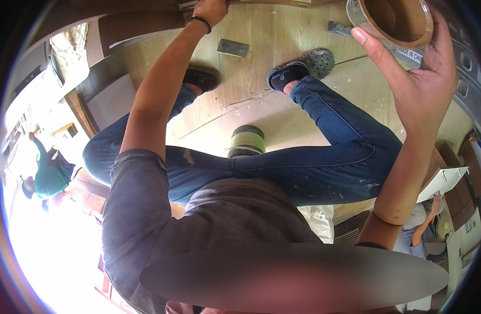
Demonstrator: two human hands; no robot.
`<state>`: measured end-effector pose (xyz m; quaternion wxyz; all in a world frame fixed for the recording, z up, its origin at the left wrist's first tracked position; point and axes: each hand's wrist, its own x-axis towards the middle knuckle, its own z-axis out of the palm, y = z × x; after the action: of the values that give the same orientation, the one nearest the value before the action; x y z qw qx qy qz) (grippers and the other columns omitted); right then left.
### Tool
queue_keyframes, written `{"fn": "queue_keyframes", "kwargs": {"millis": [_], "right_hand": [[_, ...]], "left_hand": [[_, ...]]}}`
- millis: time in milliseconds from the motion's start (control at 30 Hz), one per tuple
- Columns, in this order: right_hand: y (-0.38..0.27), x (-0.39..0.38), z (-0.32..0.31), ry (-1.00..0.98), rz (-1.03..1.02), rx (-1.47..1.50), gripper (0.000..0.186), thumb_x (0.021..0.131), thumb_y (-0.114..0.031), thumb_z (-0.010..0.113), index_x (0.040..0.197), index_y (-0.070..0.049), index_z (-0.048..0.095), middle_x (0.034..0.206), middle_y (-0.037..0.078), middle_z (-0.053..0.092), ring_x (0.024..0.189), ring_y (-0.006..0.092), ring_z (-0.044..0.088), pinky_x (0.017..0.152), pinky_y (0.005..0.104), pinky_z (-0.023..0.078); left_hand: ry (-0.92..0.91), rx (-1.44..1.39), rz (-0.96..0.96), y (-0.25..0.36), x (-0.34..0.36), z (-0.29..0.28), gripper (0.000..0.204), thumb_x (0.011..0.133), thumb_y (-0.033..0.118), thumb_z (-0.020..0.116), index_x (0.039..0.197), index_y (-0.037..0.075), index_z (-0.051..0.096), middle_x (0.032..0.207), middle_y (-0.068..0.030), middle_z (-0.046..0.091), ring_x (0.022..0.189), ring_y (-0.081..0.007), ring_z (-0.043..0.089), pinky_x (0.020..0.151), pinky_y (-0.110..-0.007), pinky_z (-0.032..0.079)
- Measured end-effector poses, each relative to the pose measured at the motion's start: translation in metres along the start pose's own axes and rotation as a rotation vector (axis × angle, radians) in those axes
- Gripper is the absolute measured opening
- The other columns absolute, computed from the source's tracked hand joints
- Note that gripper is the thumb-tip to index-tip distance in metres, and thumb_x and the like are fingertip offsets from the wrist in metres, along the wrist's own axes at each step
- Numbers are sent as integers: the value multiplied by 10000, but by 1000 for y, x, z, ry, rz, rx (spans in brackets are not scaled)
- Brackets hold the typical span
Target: The person sits on the floor and applies a finish to the edges of a wooden cabinet using a small brush and a container. They repeatedly dip the brush into the container and apply the finish to the cabinet's trim.
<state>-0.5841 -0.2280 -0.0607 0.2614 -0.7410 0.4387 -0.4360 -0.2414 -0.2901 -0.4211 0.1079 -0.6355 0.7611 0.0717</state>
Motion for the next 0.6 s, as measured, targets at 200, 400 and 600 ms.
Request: {"fn": "queue_keyframes", "kwargs": {"millis": [200,400,600], "right_hand": [[-28,8,-4,-44,86,-95,672,719,25,869,1305,-1,540,1191,110,687,1150,194,671,1001,325,522],[-30,11,-5,-69,39,-141,626,717,8,869,1270,-13,575,1175,96,694,1121,187,672,987,327,512],[-18,9,-6,-30,-129,-166,597,719,0,868,1252,-17,598,1163,89,700,1097,185,676,973,328,509]], "left_hand": [[117,-110,98,-16,-15,-20,445,1046,423,496,1185,48,694,1049,-228,724,990,-380,713,871,-479,578],[51,53,-44,-48,-18,3,404,1014,378,548,1131,20,693,992,-216,729,1010,-382,696,880,-484,566],[74,-11,3,-17,-20,-23,364,997,356,568,1052,20,698,989,-224,718,991,-384,697,868,-494,565]]}}
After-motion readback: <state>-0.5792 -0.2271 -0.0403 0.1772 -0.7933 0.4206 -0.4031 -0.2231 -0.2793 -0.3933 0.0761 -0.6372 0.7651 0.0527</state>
